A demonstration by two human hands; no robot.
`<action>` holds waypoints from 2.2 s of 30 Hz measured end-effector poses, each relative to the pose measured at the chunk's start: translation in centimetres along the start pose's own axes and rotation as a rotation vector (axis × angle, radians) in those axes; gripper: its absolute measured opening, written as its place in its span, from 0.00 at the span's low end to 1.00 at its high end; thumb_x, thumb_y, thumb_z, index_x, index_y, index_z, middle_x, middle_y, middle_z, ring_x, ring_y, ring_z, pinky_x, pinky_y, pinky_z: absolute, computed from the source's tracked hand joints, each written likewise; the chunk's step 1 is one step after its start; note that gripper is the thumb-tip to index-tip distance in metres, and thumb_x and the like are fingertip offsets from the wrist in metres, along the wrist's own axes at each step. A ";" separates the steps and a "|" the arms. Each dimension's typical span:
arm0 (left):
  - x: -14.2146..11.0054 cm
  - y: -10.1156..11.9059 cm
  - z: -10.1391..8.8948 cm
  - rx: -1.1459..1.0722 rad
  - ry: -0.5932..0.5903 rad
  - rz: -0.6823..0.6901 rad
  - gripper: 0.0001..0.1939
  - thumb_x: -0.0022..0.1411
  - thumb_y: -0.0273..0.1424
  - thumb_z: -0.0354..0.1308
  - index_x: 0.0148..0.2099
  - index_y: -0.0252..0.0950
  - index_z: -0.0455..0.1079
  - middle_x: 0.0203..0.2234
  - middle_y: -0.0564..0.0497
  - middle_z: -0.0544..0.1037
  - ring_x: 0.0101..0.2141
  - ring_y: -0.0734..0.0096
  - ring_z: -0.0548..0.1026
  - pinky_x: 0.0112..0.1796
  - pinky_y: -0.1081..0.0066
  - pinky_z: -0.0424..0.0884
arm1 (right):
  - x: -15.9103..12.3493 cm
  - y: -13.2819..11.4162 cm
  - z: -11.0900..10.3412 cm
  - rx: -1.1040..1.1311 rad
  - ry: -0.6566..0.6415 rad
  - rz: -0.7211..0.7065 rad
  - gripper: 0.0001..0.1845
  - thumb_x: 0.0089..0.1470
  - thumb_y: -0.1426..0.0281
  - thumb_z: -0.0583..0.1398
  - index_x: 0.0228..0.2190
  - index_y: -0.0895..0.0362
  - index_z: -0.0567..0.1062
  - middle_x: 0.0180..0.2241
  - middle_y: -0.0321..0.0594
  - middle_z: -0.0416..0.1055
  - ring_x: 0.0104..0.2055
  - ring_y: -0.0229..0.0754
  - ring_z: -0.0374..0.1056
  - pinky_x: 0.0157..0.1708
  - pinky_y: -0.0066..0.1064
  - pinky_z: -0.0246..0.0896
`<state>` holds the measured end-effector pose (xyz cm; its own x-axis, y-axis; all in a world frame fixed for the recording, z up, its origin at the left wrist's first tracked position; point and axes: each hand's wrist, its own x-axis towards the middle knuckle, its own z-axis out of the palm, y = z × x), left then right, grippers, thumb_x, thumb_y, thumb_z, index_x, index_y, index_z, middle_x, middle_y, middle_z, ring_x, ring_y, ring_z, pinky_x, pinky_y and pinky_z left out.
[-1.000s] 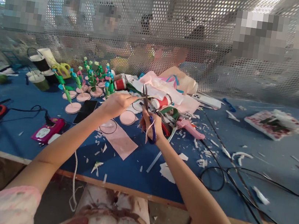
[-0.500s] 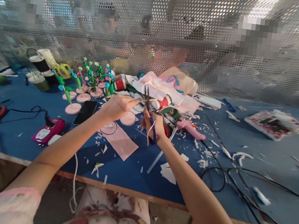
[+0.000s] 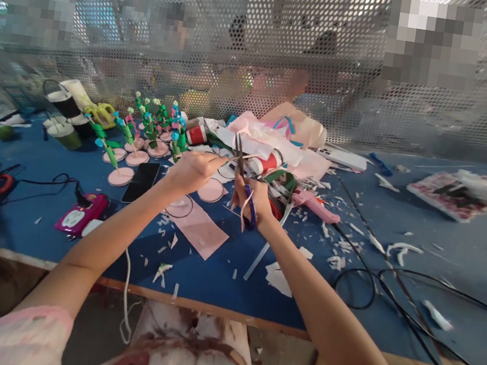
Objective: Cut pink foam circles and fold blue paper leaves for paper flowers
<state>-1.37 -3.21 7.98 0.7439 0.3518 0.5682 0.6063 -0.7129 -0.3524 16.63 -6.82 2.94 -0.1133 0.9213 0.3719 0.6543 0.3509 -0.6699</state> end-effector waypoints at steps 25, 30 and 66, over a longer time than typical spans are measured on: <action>0.0 0.2 -0.5 -0.045 -0.112 0.121 0.19 0.57 0.17 0.46 0.48 0.30 0.71 0.32 0.47 0.81 0.29 0.70 0.78 0.28 0.74 0.72 | 0.4 -0.9 -1.9 0.046 -0.085 0.082 0.28 0.55 0.52 0.51 0.11 0.55 0.61 0.15 0.43 0.69 0.20 0.40 0.64 0.24 0.31 0.58; 0.0 -0.1 -0.6 -0.023 -0.123 0.115 0.20 0.57 0.17 0.45 0.48 0.30 0.71 0.32 0.47 0.81 0.29 0.71 0.78 0.28 0.74 0.72 | 0.6 -0.6 -1.3 0.008 -0.091 0.052 0.24 0.54 0.58 0.52 0.12 0.55 0.57 0.15 0.41 0.65 0.20 0.39 0.62 0.24 0.31 0.54; -0.2 -0.3 1.4 -0.250 0.095 0.110 0.14 0.62 0.23 0.47 0.40 0.32 0.74 0.31 0.46 0.82 0.31 0.71 0.80 0.30 0.75 0.74 | -0.4 -0.9 -3.0 0.022 -0.207 0.106 0.17 0.51 0.70 0.53 0.14 0.57 0.70 0.20 0.42 0.72 0.25 0.41 0.67 0.28 0.29 0.60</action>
<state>-1.35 -2.21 6.91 0.7643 0.2142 0.6083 0.4267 -0.8752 -0.2279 18.36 -7.97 5.34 -0.1974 0.9672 0.1602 0.6548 0.2517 -0.7126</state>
